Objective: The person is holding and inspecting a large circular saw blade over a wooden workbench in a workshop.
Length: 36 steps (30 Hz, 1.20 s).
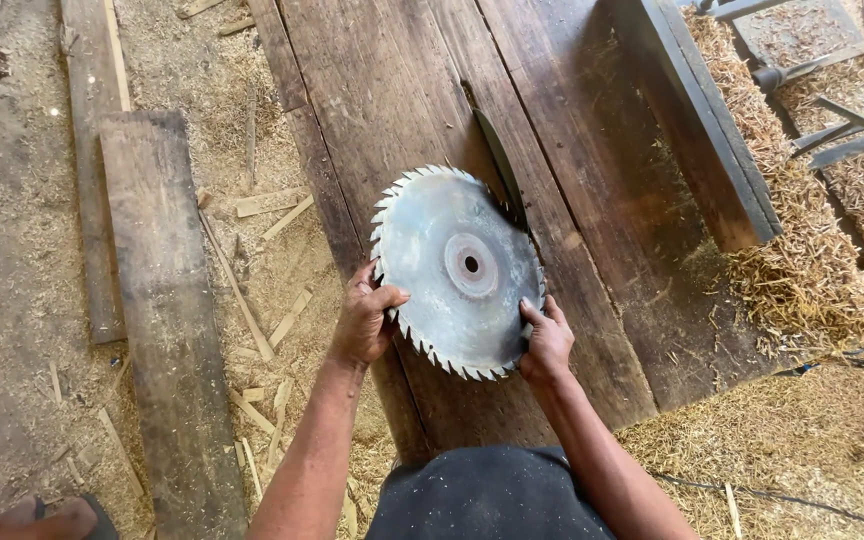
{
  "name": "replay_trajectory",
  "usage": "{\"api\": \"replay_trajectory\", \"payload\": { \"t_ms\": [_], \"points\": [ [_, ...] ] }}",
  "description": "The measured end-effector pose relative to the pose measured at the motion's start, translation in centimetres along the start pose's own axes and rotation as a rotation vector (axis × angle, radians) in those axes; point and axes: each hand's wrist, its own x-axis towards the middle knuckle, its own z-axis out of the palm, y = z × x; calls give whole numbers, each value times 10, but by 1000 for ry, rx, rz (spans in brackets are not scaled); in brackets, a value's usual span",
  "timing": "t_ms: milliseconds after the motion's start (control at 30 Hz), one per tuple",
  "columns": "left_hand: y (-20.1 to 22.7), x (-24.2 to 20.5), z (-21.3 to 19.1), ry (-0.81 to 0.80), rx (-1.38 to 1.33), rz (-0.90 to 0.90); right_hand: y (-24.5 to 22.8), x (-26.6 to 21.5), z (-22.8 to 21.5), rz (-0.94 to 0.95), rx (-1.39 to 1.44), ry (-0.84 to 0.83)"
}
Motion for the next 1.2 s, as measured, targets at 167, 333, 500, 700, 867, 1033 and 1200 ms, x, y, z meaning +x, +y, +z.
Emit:
{"api": "replay_trajectory", "payload": {
  "t_ms": [167,333,500,700,867,1033,1200],
  "points": [
    [1,-5,11,7,-8,-9,3,5,-5,-20,36,-26],
    [2,-13,13,-59,121,74,-1,-2,-4,26,99,-25],
    [-10,-18,2,-49,84,65,5,-1,-6,-23,42,-26],
    [-13,-16,0,-10,43,62,11,2,-7,-69,70,-73],
    [-11,-10,-1,14,128,57,4,-3,-4,-31,96,-58],
    [0,-3,10,4,156,85,2,0,-2,-8,55,-16],
    [-4,1,5,0,141,85,1,-1,0,-2,68,-18]
  ]
}}
